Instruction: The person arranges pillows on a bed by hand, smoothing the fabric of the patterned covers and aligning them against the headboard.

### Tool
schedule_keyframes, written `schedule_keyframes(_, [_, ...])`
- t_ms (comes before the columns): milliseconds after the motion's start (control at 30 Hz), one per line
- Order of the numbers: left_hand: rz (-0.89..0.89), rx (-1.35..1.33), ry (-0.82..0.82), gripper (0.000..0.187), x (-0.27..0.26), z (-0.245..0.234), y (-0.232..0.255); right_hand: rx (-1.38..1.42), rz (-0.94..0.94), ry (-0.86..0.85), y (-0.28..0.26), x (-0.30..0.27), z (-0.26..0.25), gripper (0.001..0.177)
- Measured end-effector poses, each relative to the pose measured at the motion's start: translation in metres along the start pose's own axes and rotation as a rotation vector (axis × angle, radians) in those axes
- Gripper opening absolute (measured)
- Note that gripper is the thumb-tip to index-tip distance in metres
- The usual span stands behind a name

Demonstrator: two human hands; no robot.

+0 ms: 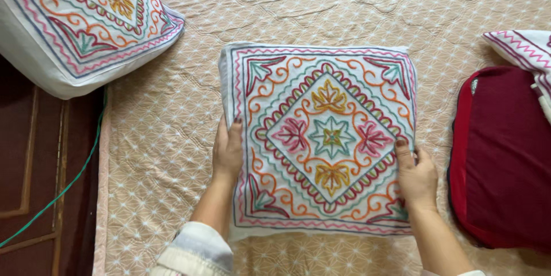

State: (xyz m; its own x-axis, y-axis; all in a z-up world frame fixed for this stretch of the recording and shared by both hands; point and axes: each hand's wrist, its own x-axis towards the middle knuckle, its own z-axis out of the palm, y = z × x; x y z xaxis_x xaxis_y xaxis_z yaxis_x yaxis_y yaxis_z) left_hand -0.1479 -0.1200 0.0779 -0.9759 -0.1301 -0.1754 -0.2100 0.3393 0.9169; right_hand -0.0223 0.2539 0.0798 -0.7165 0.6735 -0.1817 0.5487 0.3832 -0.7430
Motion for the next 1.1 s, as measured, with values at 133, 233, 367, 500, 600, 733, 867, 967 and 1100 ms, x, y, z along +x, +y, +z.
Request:
schedule_keyframes(133, [0.128, 0.381, 0.088, 0.086, 0.026, 0.017, -0.035, -0.125, -0.039, 0.053, 0.002, 0.001, 0.045, 0.073])
schedule_keyframes(233, [0.301, 0.696, 0.21, 0.086, 0.003, 0.042, -0.023, -0.276, -0.037, 0.004, -0.004, 0.01, 0.052, 0.07])
schedule_keyframes(367, [0.642, 0.792, 0.005, 0.074, -0.049, 0.092, 0.01, -0.467, -0.742, 0.08, -0.022, -0.033, 0.079, 0.066])
schedule_keyframes(500, [0.525, 0.858, -0.028, 0.069, -0.038, 0.092, 0.004, -0.443, -1.038, -0.319, -0.039, -0.08, 0.109, 0.061])
schedule_keyframes(600, [0.453, 0.866, -0.007, 0.071, -0.03, 0.094, -0.007, -0.639, -1.214, -0.232, -0.035, -0.017, 0.078, 0.047])
schedule_keyframes(733, [0.452, 0.807, 0.047, 0.076, -0.034, 0.09, -0.016, -0.648, -0.885, 0.01, -0.053, 0.046, 0.045, 0.055])
schedule_keyframes(867, [0.462, 0.827, 0.059, 0.078, -0.036, 0.088, -0.018, -0.501, -1.083, -0.514, -0.073, -0.004, 0.066, 0.055])
schedule_keyframes(967, [0.465, 0.848, 0.044, 0.079, -0.035, 0.089, -0.021, -0.481, -1.447, -0.73, -0.074, -0.012, 0.079, 0.058])
schedule_keyframes(1100, [0.465, 0.809, 0.039, 0.078, -0.035, 0.091, -0.026, -0.641, -1.323, -0.206, -0.079, 0.113, 0.071, 0.041])
